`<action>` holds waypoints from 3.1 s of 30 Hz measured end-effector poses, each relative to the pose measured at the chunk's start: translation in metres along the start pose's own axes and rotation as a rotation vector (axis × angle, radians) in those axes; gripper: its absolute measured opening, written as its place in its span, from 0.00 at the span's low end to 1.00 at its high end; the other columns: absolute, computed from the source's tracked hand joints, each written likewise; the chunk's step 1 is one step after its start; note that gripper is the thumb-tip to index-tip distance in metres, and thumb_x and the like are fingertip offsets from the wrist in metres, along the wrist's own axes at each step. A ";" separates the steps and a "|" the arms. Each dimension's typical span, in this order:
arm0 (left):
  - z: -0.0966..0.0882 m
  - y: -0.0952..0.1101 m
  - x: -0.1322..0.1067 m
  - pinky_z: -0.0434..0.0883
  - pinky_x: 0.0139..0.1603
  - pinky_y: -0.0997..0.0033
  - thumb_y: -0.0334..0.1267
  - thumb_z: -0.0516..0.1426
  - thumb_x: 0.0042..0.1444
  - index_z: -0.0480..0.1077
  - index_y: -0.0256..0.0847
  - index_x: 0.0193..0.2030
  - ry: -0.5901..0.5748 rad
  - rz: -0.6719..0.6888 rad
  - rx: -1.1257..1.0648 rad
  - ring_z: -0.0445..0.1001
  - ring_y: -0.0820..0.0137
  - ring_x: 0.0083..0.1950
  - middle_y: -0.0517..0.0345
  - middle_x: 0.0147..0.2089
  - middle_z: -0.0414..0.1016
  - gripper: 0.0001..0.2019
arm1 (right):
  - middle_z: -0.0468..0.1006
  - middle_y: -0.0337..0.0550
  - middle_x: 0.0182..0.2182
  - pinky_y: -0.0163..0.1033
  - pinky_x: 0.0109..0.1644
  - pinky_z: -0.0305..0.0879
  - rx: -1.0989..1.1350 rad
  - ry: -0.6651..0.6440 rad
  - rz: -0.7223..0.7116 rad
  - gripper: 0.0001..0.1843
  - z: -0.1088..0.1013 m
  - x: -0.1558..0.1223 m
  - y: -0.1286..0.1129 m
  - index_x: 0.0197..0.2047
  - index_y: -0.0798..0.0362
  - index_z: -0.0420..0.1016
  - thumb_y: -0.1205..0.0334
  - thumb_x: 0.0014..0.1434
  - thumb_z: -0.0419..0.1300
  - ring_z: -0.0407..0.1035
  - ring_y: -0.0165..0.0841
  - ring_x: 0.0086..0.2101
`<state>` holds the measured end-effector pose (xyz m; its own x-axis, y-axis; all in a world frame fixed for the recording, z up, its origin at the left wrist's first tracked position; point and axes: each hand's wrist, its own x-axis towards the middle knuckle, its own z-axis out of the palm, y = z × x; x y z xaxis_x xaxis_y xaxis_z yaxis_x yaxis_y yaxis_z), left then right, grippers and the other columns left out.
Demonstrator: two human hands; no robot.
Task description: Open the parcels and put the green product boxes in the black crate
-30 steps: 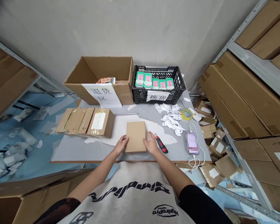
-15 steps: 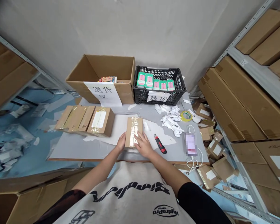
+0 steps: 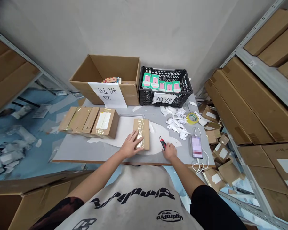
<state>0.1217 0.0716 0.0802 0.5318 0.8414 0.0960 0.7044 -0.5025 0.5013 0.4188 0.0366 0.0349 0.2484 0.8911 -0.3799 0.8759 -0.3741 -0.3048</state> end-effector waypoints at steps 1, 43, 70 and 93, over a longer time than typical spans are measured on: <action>-0.001 -0.002 -0.002 0.50 0.72 0.41 0.57 0.58 0.58 0.57 0.54 0.70 -0.034 0.044 0.022 0.39 0.48 0.76 0.53 0.77 0.39 0.35 | 0.70 0.61 0.51 0.50 0.57 0.59 0.005 -0.018 0.006 0.22 0.002 -0.004 0.005 0.52 0.60 0.69 0.57 0.57 0.61 0.64 0.49 0.54; 0.002 -0.013 0.013 0.49 0.72 0.39 0.48 0.67 0.50 0.70 0.47 0.58 0.094 0.087 -0.012 0.46 0.47 0.74 0.44 0.69 0.59 0.29 | 0.73 0.56 0.56 0.45 0.49 0.69 -0.408 -0.057 -0.584 0.36 -0.071 -0.015 -0.146 0.74 0.42 0.42 0.59 0.67 0.50 0.76 0.45 0.43; 0.012 -0.016 0.019 0.51 0.72 0.42 0.56 0.63 0.52 0.72 0.46 0.56 0.108 0.055 -0.018 0.49 0.44 0.72 0.43 0.66 0.62 0.27 | 0.80 0.54 0.43 0.41 0.43 0.68 -0.576 -0.158 -0.604 0.31 -0.108 -0.044 -0.110 0.71 0.45 0.56 0.57 0.65 0.52 0.76 0.43 0.39; 0.017 -0.015 0.019 0.57 0.71 0.43 0.54 0.61 0.56 0.70 0.44 0.58 0.095 0.056 0.216 0.50 0.47 0.73 0.42 0.67 0.60 0.26 | 0.80 0.51 0.41 0.40 0.40 0.64 -0.611 -0.247 -0.553 0.32 -0.129 -0.083 -0.053 0.72 0.46 0.52 0.61 0.65 0.50 0.76 0.43 0.39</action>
<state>0.1293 0.0918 0.0597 0.5335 0.8208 0.2040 0.7645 -0.5711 0.2988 0.4054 0.0151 0.1949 -0.3145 0.7964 -0.5166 0.9312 0.3644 -0.0052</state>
